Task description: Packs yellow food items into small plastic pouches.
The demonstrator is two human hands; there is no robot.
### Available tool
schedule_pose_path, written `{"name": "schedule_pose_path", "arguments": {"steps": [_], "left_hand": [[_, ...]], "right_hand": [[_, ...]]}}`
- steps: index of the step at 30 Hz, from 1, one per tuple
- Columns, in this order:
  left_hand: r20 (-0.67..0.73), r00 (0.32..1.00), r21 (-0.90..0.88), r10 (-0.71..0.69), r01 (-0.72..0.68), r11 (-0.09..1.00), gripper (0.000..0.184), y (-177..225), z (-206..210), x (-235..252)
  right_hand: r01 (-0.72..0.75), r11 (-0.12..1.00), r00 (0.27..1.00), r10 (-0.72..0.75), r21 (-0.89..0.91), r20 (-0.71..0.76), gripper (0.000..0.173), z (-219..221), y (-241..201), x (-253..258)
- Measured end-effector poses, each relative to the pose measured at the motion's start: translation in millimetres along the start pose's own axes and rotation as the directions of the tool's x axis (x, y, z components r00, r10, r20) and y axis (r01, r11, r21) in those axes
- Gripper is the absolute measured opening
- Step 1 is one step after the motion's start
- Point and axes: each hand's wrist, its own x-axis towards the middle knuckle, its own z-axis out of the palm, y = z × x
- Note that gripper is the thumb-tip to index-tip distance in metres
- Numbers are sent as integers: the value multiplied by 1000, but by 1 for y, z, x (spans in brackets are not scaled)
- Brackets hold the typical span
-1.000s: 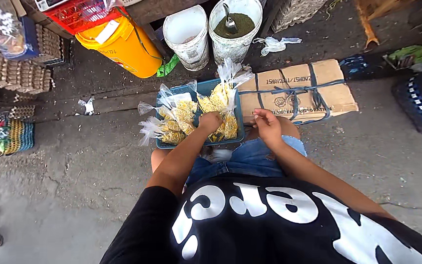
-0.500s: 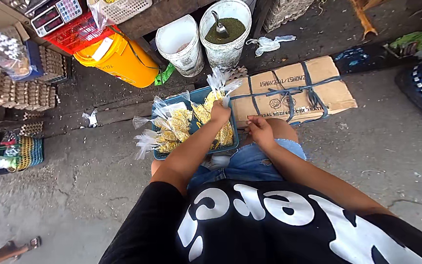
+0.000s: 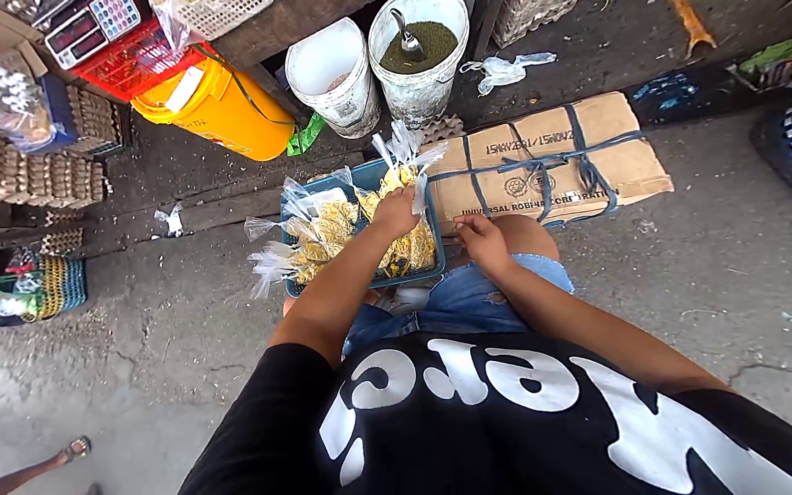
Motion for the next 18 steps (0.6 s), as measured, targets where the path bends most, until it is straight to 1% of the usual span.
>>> {"name": "schedule_pose_path", "arguments": {"steps": [1,2,3,4,5,6,7,8,9,10,12,13,14,16,17,18], "left_hand": [[-31,1000,-1,-5,5,1000,43,-1,4,-1],[-61,998,-37,-16,14,999,34,-2,6,-1],[-87,995,-136,-43,31,990,33,-4,8,-1],[-105,991,-288,-83,49,956,34,-5,8,-2],[-119,985,-468,-123,54,882,36,-6,8,-1],[-127,981,-620,-150,40,784,37,-7,8,0],[-128,978,-713,-166,26,701,38,-7,9,2],[-118,979,-753,-165,20,658,39,-8,9,3],[-97,982,-757,-159,31,653,41,-6,8,3],[-53,987,-739,-153,64,670,49,-2,4,3],[0,989,-675,-148,109,729,67,4,3,7],[6,988,-644,-157,124,755,72,4,5,11],[-5,985,-625,-172,131,770,70,5,7,15],[-56,975,-618,-216,136,774,49,11,6,15],[-71,970,-630,-231,136,765,40,13,5,14],[-81,968,-650,-236,128,749,35,15,5,14]], "right_hand": [[4,1000,1000,-4,-4,2,25,1,0,1],[6,1000,1000,-6,-7,5,25,2,0,1],[4,1000,1000,-4,-7,4,26,2,0,1],[-1,1000,1000,1,-6,2,26,2,-1,1],[-6,1000,1000,6,-4,-3,27,1,-1,0],[-11,1000,1000,11,5,-4,28,0,-1,0],[-14,1000,1000,14,17,-1,29,0,-1,-1],[-17,999,1000,17,29,6,29,0,-1,-1],[-19,999,1000,18,33,11,30,1,-1,-1],[-17,999,1000,16,33,14,29,1,-1,0],[-21,999,1000,20,33,21,29,1,-1,1],[-24,999,1000,24,33,21,28,0,-2,1],[-28,999,999,28,33,22,28,-1,-2,2],[-33,999,999,32,32,21,27,-1,-3,2],[-33,999,999,33,33,22,28,-1,-2,2],[-33,999,999,32,32,28,28,-1,-2,2]]}}
